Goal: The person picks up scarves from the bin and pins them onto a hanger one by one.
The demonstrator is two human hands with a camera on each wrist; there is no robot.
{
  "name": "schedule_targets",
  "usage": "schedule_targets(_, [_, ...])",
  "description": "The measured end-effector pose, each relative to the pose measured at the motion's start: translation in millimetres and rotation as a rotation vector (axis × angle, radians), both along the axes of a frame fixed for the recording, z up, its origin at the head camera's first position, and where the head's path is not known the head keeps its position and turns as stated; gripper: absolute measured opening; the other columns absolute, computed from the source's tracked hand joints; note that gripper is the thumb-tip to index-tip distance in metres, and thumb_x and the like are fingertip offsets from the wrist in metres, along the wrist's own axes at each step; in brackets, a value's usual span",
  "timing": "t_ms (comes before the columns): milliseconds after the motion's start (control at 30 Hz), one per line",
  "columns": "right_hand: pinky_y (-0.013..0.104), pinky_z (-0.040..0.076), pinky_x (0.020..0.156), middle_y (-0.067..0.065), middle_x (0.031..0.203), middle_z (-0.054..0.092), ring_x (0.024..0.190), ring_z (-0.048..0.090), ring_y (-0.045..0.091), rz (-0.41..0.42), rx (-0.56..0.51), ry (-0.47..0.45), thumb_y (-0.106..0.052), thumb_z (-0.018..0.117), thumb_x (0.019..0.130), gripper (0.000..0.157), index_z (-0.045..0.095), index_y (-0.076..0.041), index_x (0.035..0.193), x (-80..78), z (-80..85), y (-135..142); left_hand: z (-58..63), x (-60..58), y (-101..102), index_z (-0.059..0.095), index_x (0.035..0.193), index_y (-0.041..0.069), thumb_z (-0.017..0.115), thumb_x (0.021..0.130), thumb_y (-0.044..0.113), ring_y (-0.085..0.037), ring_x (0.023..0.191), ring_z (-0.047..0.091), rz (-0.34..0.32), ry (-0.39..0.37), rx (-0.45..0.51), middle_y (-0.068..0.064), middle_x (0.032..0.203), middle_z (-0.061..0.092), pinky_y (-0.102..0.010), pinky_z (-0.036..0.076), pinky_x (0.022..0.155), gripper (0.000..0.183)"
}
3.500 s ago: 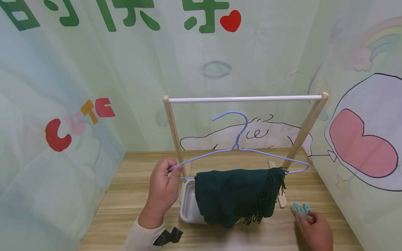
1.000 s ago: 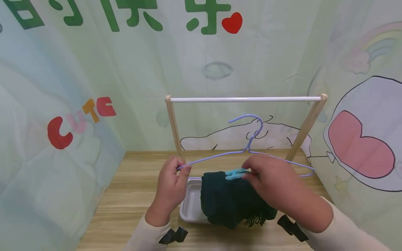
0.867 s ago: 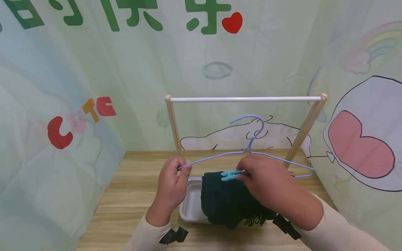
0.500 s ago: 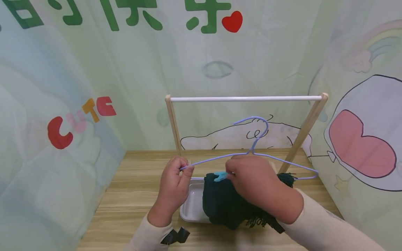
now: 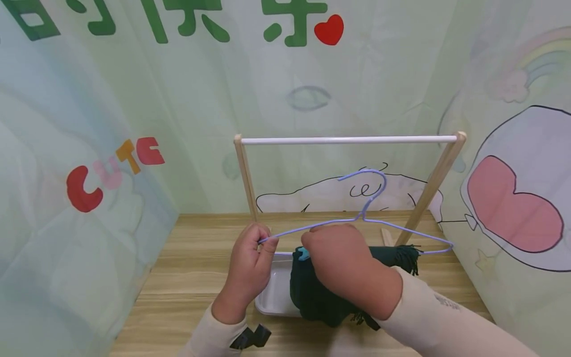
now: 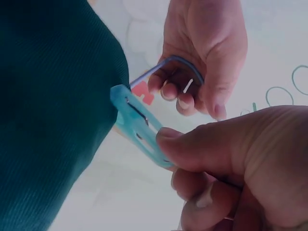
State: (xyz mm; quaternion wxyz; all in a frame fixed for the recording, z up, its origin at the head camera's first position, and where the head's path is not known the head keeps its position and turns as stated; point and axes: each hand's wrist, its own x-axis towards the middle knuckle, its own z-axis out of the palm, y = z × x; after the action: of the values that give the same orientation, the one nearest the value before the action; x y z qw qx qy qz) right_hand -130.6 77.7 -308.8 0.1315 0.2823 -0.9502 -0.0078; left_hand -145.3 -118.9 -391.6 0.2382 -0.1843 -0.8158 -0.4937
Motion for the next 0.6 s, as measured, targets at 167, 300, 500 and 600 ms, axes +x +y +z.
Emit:
schedule_targets(167, [0.037, 0.049, 0.054, -0.003, 0.065, 0.059, 0.065, 0.065, 0.019, -0.019, 0.040, 0.005, -0.011, 0.079, 0.089, 0.020, 0.065, -0.018, 0.077, 0.7, -3.3, -6, -1.6, 0.2, 1, 0.050, 0.087, 0.009, 0.067, 0.102, 0.006, -0.013, 0.087, 0.053, -0.006, 0.025, 0.005, 0.002, 0.086, 0.051, -0.030, 0.047, 0.078, 0.022])
schedule_targets(300, [0.038, 0.052, 0.059, -0.002, 0.067, 0.063, 0.068, 0.068, 0.019, -0.035, 0.057, -0.008, -0.014, 0.081, 0.090, 0.016, 0.068, -0.017, 0.081, 1.1, -5.5, -9, -3.2, -0.1, 3, 0.050, 0.084, 0.009, 0.066, 0.101, 0.004, -0.012, 0.084, 0.052, -0.013, 0.063, 0.000, 0.003, 0.086, 0.052, -0.029, 0.046, 0.075, 0.024])
schedule_targets(500, [0.041, 0.054, 0.063, -0.001, 0.067, 0.064, 0.069, 0.070, 0.020, -0.021, 0.034, 0.016, -0.014, 0.080, 0.091, 0.016, 0.068, -0.017, 0.082, 0.7, -10.8, -9, -3.2, 1.4, 5, 0.048, 0.083, 0.010, 0.065, 0.101, 0.002, -0.011, 0.082, 0.050, -0.023, 0.092, 0.003, 0.004, 0.085, 0.051, -0.028, 0.045, 0.071, 0.026])
schedule_targets(600, [0.040, 0.053, 0.061, -0.002, 0.066, 0.063, 0.069, 0.069, 0.020, -0.006, 0.015, 0.029, -0.013, 0.080, 0.092, 0.015, 0.068, -0.017, 0.083, -1.0, -14.6, -8, -3.3, 1.6, 5, 0.048, 0.083, 0.009, 0.065, 0.101, 0.002, -0.011, 0.080, 0.049, -0.028, 0.094, 0.011, 0.004, 0.084, 0.049, -0.027, 0.044, 0.070, 0.026])
